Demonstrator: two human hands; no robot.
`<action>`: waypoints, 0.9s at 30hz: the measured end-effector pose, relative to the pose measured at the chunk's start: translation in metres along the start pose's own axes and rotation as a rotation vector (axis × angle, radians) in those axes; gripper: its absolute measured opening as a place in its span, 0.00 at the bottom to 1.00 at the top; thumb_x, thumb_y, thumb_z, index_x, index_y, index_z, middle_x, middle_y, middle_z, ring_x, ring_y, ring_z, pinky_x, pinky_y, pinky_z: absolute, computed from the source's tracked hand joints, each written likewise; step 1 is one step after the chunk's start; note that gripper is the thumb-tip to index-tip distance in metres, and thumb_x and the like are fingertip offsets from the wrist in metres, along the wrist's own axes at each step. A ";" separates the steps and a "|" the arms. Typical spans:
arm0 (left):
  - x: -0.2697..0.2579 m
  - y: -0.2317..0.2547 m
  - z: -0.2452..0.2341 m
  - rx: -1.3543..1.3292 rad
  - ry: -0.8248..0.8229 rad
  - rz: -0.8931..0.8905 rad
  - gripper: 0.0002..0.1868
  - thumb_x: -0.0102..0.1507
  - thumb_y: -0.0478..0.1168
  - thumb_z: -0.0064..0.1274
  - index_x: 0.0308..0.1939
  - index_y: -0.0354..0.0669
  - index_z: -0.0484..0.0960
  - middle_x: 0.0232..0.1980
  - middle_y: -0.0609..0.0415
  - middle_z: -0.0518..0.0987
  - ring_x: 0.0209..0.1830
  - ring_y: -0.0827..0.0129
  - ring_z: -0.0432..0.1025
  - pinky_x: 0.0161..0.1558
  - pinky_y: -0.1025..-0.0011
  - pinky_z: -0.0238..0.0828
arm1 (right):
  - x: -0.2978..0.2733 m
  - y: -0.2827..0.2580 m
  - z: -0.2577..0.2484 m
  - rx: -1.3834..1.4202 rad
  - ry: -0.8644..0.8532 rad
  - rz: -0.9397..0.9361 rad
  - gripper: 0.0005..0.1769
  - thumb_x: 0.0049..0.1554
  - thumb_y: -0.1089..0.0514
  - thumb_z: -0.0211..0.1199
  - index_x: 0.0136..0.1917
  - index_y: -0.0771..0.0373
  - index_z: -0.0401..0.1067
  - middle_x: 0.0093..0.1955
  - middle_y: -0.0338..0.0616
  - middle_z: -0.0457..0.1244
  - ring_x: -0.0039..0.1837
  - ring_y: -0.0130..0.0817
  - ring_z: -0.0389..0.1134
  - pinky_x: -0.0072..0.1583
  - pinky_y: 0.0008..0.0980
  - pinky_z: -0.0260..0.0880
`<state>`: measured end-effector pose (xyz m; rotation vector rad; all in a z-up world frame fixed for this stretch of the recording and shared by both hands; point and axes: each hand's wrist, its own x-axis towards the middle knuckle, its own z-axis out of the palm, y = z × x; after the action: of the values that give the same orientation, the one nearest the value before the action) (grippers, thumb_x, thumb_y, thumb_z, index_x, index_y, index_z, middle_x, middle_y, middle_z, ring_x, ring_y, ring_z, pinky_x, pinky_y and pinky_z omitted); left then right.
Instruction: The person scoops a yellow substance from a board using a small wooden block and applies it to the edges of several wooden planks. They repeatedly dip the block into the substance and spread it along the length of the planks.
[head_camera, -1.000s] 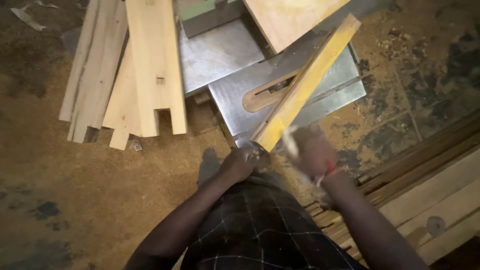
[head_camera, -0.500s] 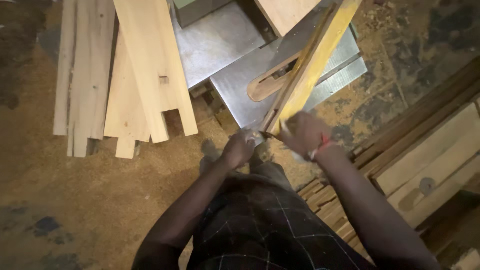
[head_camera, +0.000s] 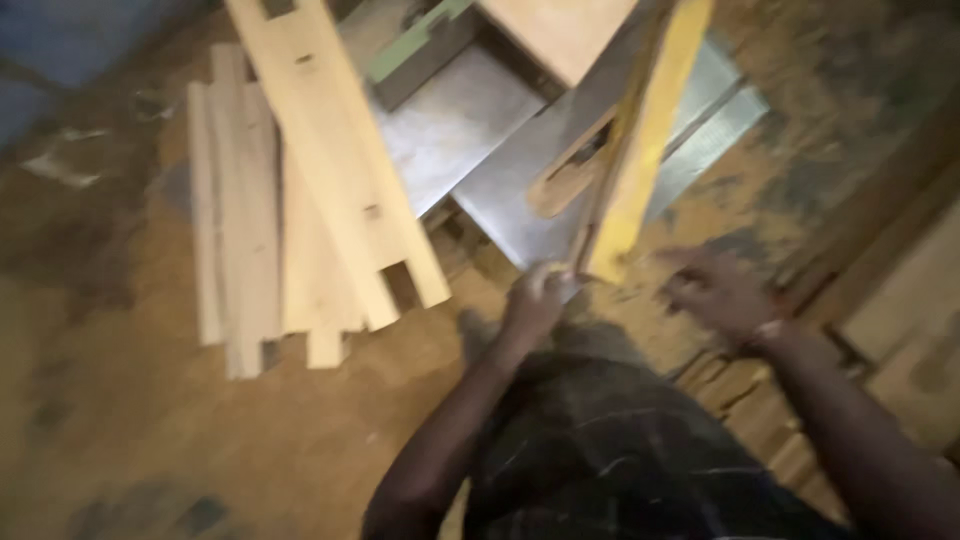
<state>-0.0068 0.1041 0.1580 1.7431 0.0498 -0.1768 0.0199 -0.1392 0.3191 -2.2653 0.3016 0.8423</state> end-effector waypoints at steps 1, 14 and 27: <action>0.000 -0.002 0.003 0.005 -0.005 -0.005 0.17 0.67 0.49 0.51 0.47 0.40 0.84 0.46 0.40 0.84 0.47 0.49 0.78 0.50 0.57 0.75 | -0.001 0.009 -0.006 -0.040 0.083 -0.152 0.29 0.59 0.51 0.63 0.72 0.58 0.69 0.66 0.55 0.67 0.55 0.41 0.74 0.56 0.41 0.75; 0.028 -0.045 0.049 0.095 -0.024 -0.104 0.22 0.68 0.49 0.48 0.62 0.43 0.77 0.54 0.40 0.80 0.56 0.47 0.75 0.56 0.57 0.72 | 0.124 0.049 -0.038 -0.431 0.433 -1.113 0.33 0.51 0.60 0.72 0.69 0.59 0.69 0.70 0.50 0.62 0.71 0.57 0.65 0.66 0.51 0.71; 0.034 -0.045 0.072 -0.870 0.109 -0.597 0.30 0.73 0.59 0.35 0.53 0.36 0.80 0.49 0.49 0.84 0.47 0.67 0.79 0.50 0.68 0.79 | 0.132 -0.059 -0.095 -0.735 0.109 -0.468 0.28 0.56 0.37 0.65 0.55 0.64 0.80 0.57 0.57 0.70 0.56 0.54 0.72 0.60 0.49 0.73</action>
<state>0.0141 0.0389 0.0967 0.8263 0.6371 -0.4222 0.1916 -0.1573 0.3171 -2.8786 -0.5709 0.6343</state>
